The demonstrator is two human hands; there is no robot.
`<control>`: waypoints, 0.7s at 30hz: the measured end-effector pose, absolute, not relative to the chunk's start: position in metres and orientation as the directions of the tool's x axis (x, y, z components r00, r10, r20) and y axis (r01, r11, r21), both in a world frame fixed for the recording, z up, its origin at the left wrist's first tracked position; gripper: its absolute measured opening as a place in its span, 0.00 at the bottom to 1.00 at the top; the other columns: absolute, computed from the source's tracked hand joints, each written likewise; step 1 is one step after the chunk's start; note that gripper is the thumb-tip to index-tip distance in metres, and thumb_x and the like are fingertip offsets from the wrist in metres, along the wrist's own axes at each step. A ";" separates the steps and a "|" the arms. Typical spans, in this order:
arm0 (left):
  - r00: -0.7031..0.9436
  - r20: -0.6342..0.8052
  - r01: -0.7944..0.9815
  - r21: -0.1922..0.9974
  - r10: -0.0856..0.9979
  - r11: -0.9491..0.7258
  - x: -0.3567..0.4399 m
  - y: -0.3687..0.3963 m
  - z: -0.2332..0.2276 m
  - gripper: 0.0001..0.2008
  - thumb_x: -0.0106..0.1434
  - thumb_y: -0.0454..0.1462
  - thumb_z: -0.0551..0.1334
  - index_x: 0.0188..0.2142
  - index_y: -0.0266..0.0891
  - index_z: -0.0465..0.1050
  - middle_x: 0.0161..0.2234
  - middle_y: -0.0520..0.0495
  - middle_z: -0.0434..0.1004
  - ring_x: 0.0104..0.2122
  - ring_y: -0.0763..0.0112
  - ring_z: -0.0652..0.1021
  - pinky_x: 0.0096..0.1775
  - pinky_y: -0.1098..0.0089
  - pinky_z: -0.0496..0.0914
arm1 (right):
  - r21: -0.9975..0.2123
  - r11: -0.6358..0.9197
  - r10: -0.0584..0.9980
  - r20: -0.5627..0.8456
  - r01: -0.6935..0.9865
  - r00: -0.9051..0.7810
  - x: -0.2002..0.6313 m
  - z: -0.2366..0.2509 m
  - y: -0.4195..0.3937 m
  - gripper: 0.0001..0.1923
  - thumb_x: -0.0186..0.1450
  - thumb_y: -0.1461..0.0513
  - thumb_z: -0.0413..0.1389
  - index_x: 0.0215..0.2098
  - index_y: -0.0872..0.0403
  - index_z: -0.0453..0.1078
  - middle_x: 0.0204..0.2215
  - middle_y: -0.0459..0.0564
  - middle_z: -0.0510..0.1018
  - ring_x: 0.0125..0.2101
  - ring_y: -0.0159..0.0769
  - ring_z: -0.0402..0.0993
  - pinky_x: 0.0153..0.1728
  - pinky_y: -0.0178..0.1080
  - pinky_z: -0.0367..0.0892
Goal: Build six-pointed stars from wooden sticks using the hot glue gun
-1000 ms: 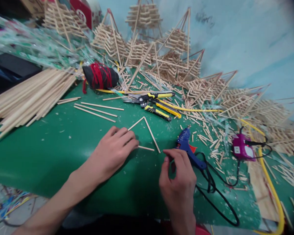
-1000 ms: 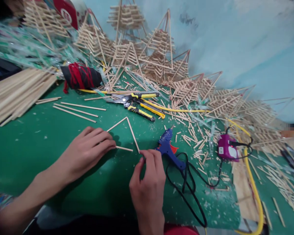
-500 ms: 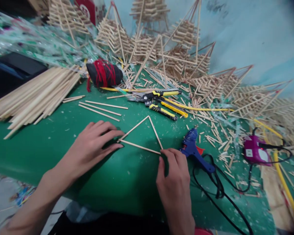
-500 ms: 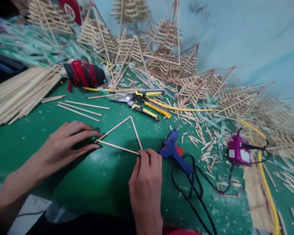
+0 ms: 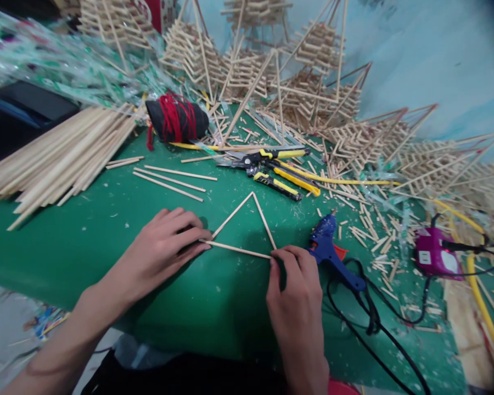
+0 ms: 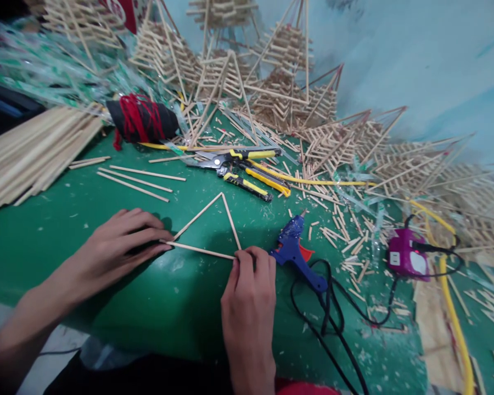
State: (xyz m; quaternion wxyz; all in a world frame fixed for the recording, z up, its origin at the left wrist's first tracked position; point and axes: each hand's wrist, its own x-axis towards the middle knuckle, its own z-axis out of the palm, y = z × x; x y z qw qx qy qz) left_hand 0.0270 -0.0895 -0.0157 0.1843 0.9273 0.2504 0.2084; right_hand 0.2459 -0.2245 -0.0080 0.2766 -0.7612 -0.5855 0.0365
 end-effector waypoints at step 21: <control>0.797 0.249 0.392 0.481 0.551 -0.784 0.013 -0.081 -0.012 0.10 0.74 0.33 0.57 0.50 0.44 0.74 0.44 0.47 0.76 0.41 0.66 0.75 0.42 0.66 0.64 | -0.456 -0.145 0.922 0.260 0.878 0.288 0.251 -0.009 -0.223 0.07 0.72 0.70 0.52 0.43 0.55 0.71 0.42 0.54 0.74 0.42 0.41 0.71 0.41 0.42 0.68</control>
